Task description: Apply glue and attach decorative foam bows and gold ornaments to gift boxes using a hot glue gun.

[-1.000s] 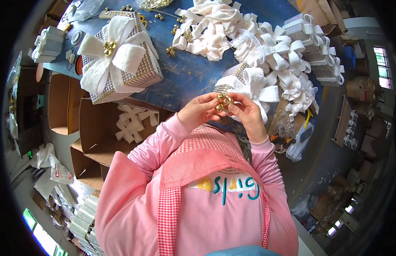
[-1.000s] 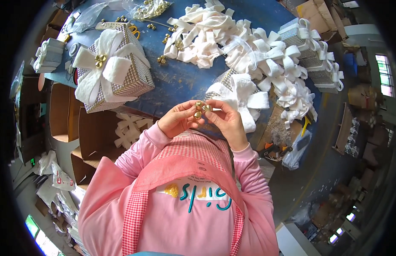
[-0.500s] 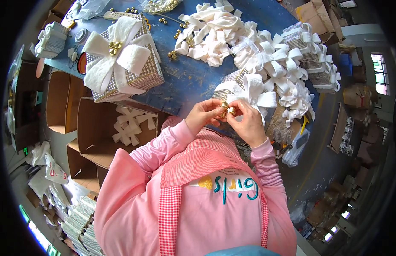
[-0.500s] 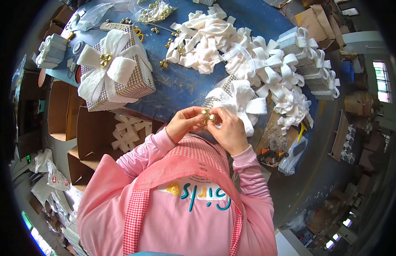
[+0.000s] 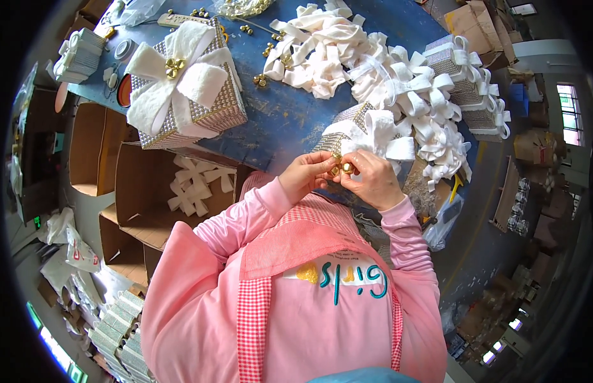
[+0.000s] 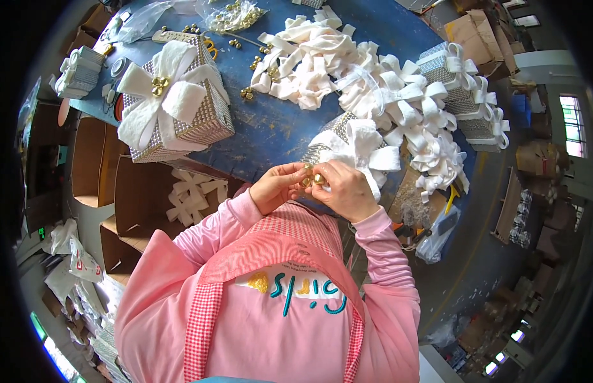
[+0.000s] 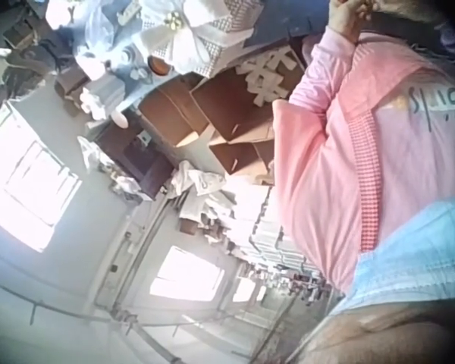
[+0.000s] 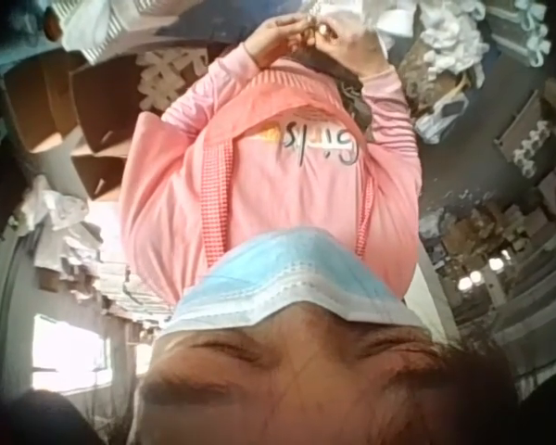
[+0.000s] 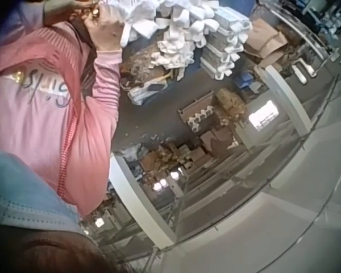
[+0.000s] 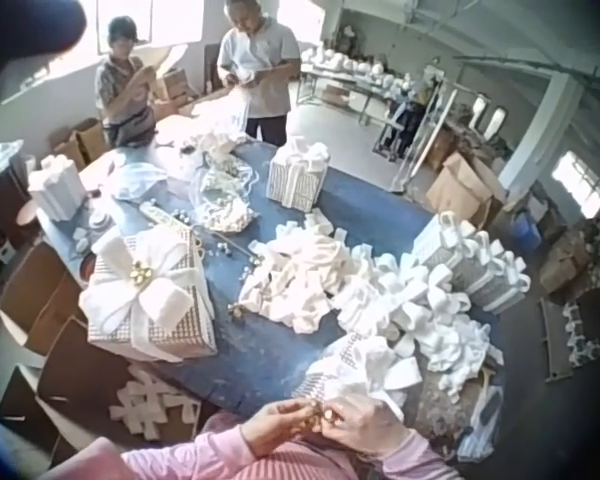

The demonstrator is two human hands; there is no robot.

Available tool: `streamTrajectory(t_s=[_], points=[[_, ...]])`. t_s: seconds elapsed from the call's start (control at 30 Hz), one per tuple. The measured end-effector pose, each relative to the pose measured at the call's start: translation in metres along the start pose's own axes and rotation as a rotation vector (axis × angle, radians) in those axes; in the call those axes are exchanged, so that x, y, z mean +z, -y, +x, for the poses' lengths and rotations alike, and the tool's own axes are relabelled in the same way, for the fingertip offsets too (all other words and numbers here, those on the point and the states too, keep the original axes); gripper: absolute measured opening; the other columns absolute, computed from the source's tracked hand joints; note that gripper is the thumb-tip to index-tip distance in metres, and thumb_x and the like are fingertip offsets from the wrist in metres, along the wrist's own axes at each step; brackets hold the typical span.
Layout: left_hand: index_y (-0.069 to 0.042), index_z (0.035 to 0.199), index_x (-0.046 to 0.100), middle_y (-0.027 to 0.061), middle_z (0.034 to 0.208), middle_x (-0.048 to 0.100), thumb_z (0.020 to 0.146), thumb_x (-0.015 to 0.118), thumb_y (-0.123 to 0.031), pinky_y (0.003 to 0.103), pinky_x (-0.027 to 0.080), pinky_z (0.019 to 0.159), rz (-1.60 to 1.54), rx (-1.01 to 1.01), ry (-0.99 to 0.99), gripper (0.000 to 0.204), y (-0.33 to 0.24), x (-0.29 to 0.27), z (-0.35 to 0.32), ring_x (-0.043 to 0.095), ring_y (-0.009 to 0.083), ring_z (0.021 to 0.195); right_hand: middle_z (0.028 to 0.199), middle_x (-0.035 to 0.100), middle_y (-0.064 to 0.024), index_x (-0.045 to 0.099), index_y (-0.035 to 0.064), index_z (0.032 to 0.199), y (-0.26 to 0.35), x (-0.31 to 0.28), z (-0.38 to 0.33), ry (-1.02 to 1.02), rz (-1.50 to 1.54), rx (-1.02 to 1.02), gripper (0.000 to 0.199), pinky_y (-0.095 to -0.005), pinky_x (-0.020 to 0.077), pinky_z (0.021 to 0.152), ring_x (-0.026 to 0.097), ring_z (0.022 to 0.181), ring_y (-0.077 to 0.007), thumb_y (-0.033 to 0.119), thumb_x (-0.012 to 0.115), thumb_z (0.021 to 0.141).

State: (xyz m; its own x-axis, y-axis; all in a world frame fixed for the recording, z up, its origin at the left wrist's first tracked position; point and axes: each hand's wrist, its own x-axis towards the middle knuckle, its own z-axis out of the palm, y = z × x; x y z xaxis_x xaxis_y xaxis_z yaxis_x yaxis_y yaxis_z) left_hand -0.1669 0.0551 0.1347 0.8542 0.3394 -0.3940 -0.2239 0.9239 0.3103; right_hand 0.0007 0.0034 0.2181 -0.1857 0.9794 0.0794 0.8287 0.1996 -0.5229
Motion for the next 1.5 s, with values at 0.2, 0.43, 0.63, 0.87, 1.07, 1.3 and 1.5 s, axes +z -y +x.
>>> streamTrajectory(t_s=[0.2, 0.43, 0.63, 0.87, 1.07, 1.3, 1.5], points=[[-0.008, 0.106, 0.054, 0.0029, 0.09, 0.062, 0.088, 0.054, -0.018, 0.02, 0.047, 0.057, 0.013, 0.017, -0.014, 0.021, 0.0, 0.001, 0.005, 0.061, 0.0095, 0.077, 0.084, 0.058, -0.0092, 0.058, 0.0045, 0.089, -0.003, 0.002, -0.005, 0.011, -0.002, 0.102, 0.021, -0.0313, 0.0493, 0.061, 0.06, 0.07, -0.0227, 0.01, 0.065, 0.071], [-0.004, 0.109, 0.051, 0.0063, 0.093, 0.061, 0.087, 0.055, -0.014, 0.022, 0.049, 0.06, -0.005, 0.129, 0.001, 0.024, -0.003, 0.007, 0.01, 0.062, 0.0142, 0.078, 0.098, 0.058, -0.008, 0.056, 0.0012, 0.107, 0.001, 0.0, -0.006, -0.056, 0.643, 0.407, 0.025, -0.0231, 0.051, 0.065, 0.063, 0.076, -0.0128, 0.006, 0.058, 0.083], [-0.005, 0.108, 0.052, 0.0028, 0.091, 0.062, 0.086, 0.058, -0.016, 0.021, 0.049, 0.062, 0.333, 0.315, -0.151, 0.026, -0.001, 0.017, 0.01, 0.061, 0.0108, 0.079, 0.084, 0.061, -0.0059, 0.057, 0.0002, 0.098, 0.011, 0.005, -0.009, -0.18, 0.439, 0.435, 0.02, -0.0256, 0.0486, 0.066, 0.061, 0.075, -0.0152, 0.005, 0.062, 0.079], [-0.006, 0.107, 0.051, 0.0027, 0.092, 0.063, 0.086, 0.058, -0.016, 0.02, 0.049, 0.064, 0.354, 0.241, -0.139, 0.025, -0.003, 0.015, 0.016, 0.061, 0.0106, 0.081, 0.083, 0.06, -0.0077, 0.059, 0.0032, 0.089, 0.009, 0.011, -0.011, -0.279, 0.222, 0.376, 0.017, -0.0283, 0.0473, 0.062, 0.06, 0.07, -0.0195, 0.006, 0.065, 0.074], [0.0, 0.105, 0.054, 0.0089, 0.089, 0.058, 0.083, 0.06, -0.013, 0.027, 0.055, 0.055, 0.604, 0.28, -0.123, 0.026, -0.014, 0.025, 0.054, 0.064, 0.0182, 0.074, 0.081, 0.06, -0.0081, 0.059, 0.004, 0.089, -0.016, 0.006, -0.019, -0.382, 0.132, 0.396, 0.019, -0.0308, 0.0464, 0.062, 0.059, 0.069, -0.022, 0.008, 0.067, 0.072], [-0.001, 0.101, 0.06, 0.0086, 0.08, 0.063, 0.079, 0.063, -0.016, 0.025, 0.051, 0.048, 1.082, 0.238, -0.051, 0.027, -0.023, 0.065, 0.124, 0.065, 0.0144, 0.061, 0.082, 0.059, -0.0075, 0.061, 0.0046, 0.088, -0.063, -0.001, -0.037, -0.597, 0.034, 0.53, 0.02, -0.0307, 0.0449, 0.061, 0.057, 0.07, -0.0212, 0.006, 0.068, 0.069], [-0.001, 0.094, 0.064, 0.01, 0.077, 0.064, 0.077, 0.063, -0.021, 0.026, 0.051, 0.05, 1.35, 0.223, -0.039, 0.026, 0.003, 0.051, 0.157, 0.064, 0.0149, 0.056, 0.082, 0.059, -0.0079, 0.061, 0.0047, 0.088, -0.084, 0.026, -0.058, -0.669, 0.052, 0.594, 0.021, -0.0316, 0.0447, 0.063, 0.057, 0.07, -0.0226, 0.006, 0.069, 0.069]])
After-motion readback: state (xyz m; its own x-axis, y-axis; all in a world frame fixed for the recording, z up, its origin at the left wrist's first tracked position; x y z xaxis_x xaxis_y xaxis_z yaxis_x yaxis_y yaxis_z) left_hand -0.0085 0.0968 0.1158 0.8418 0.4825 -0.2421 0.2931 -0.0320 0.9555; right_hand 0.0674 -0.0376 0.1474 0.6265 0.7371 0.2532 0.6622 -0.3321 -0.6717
